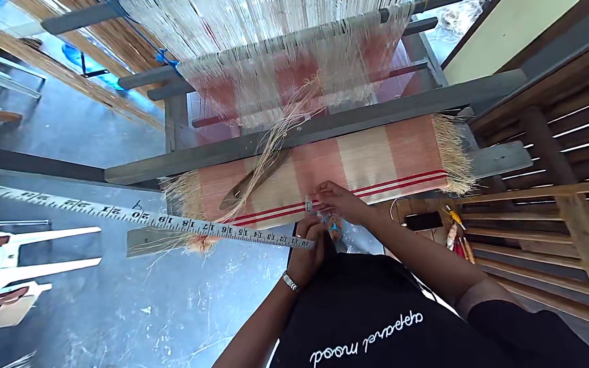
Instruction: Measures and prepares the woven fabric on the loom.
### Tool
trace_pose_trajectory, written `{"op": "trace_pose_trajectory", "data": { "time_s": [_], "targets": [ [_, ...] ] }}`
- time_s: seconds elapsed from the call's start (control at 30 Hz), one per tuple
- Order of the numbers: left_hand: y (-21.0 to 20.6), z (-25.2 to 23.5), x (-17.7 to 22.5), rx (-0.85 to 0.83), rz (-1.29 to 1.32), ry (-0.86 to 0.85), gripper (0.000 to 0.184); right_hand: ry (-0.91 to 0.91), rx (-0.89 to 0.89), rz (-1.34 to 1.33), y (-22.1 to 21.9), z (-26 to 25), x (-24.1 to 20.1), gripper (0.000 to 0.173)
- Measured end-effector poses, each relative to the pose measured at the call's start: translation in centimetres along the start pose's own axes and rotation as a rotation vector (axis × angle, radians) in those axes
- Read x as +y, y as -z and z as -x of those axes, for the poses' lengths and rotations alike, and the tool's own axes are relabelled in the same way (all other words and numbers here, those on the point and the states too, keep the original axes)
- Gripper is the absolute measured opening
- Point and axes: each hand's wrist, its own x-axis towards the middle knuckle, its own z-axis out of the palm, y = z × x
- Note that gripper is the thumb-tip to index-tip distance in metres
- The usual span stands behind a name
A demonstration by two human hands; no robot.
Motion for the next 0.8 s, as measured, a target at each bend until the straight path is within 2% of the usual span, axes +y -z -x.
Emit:
{"op": "trace_pose_trajectory", "data": {
  "time_s": [0.1,0.17,0.27,0.37,0.43,0.57,0.7,0.8],
  "targets": [
    [0.0,-0.3,-0.1,0.019,0.011,-0.014,0.014,0.012,0.068,0.331,0.0,1.3,0.4,0.033],
    [0.3,-0.8,0.4,0.054,0.014,-0.028,0.013,0.040,0.134,0.426,0.1,3.0,1.1,0.039],
    [0.3,-0.7,1.2,0.046,0.030,-0.040,0.013,-0.056,0.029,0.137,-0.9,5.8,1.1,0.053],
    [0.0,-0.1,0.9,-0.034,0.040,-0.018,0.013,-0.101,-0.004,-0.179,-2.1,6.5,1.2,0.041],
    [0.2,0.0,0.6,-0.094,0.038,0.005,0.015,-0.135,0.034,-0.252,-2.2,5.8,1.7,0.033],
    [1.1,0.4,-0.9,-0.189,-0.058,0.016,0.024,-0.133,0.061,-0.136,-1.8,4.3,2.8,0.029],
    [2.2,-1.3,-3.6,-0.174,-0.089,0.169,0.031,-0.118,0.022,0.076,-1.7,4.6,3.4,0.030],
    [2.1,-2.9,-5.9,-0.241,-0.135,0.201,0.036,-0.146,0.024,0.118,-1.3,4.4,4.2,0.029]
  ]
}}
